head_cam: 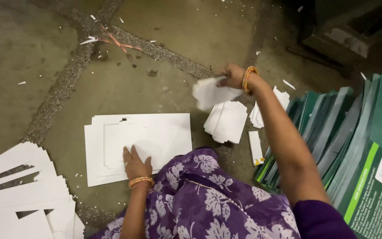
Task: The recorder is separating and sorting pre-cut paper pieces from larger sheets in a manufacturing environment.
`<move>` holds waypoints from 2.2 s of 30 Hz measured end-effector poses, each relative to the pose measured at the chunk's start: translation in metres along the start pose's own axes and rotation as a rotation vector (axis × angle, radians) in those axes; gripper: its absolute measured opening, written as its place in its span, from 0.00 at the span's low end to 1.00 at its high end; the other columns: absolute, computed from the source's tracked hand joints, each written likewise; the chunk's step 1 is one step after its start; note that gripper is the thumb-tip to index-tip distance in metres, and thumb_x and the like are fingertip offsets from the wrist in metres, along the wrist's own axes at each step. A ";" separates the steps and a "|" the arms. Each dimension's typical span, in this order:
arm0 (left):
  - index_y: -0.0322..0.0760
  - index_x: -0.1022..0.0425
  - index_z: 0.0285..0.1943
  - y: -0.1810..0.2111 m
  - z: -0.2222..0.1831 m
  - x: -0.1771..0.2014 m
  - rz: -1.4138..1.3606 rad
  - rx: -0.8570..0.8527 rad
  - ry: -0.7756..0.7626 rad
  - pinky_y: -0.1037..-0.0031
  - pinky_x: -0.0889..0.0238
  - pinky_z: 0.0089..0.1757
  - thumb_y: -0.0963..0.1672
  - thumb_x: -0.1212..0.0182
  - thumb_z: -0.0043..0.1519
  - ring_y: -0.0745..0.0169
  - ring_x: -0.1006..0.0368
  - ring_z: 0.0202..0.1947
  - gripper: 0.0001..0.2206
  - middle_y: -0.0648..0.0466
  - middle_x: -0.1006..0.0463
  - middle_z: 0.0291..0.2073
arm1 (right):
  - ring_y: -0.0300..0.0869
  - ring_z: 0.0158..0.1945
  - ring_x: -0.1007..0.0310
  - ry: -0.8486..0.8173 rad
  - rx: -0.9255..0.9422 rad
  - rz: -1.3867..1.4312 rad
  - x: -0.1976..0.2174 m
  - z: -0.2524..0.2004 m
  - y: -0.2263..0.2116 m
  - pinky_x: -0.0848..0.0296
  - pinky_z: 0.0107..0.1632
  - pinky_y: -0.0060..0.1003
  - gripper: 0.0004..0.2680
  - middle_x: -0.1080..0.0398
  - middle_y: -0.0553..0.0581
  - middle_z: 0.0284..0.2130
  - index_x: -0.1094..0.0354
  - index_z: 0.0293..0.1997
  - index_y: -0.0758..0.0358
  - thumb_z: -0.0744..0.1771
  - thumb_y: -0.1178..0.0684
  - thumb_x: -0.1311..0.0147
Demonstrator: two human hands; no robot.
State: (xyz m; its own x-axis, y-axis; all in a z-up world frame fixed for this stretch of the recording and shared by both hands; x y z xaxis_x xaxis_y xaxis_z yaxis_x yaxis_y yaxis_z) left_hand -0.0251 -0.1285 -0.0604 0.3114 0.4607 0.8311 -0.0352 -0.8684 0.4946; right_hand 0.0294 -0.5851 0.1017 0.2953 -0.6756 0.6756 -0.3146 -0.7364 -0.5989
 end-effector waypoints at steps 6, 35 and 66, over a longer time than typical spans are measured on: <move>0.28 0.46 0.75 -0.003 0.013 0.003 -0.008 0.087 0.000 0.55 0.41 0.59 0.47 0.28 0.53 0.34 0.41 0.66 0.41 0.32 0.45 0.71 | 0.44 0.46 0.30 -0.001 -0.037 -0.121 -0.012 0.018 0.009 0.30 0.50 0.40 0.13 0.27 0.56 0.44 0.27 0.53 0.60 0.64 0.53 0.36; 0.34 0.40 0.75 -0.102 0.020 -0.034 -0.439 0.144 0.041 0.60 0.43 0.63 0.51 0.28 0.55 0.41 0.37 0.67 0.39 0.37 0.34 0.68 | 0.60 0.69 0.41 1.003 -0.690 0.344 -0.174 -0.195 0.259 0.40 0.69 0.45 0.39 0.43 0.74 0.67 0.60 0.75 0.71 0.62 0.40 0.34; 0.34 0.48 0.76 -0.030 0.043 0.001 -0.339 0.201 0.062 0.55 0.44 0.62 0.50 0.24 0.49 0.34 0.37 0.64 0.47 0.34 0.35 0.65 | 0.48 0.53 0.27 0.599 -0.367 0.824 -0.338 0.025 0.070 0.25 0.51 0.39 0.33 0.32 0.68 0.58 0.62 0.76 0.69 0.63 0.62 0.43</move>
State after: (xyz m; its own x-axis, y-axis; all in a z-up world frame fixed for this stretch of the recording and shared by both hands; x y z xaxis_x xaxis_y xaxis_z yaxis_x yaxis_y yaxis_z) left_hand 0.0176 -0.1099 -0.0850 0.2155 0.7322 0.6461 0.2479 -0.6810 0.6890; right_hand -0.0700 -0.4095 -0.1794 -0.5879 -0.7574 0.2841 -0.4947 0.0588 -0.8671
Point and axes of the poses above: each hand's wrist, its own z-axis towards the middle knuckle, its own x-axis out of the back of the hand, y = z × x, the point moved 9 cm from there along z, towards the middle knuckle
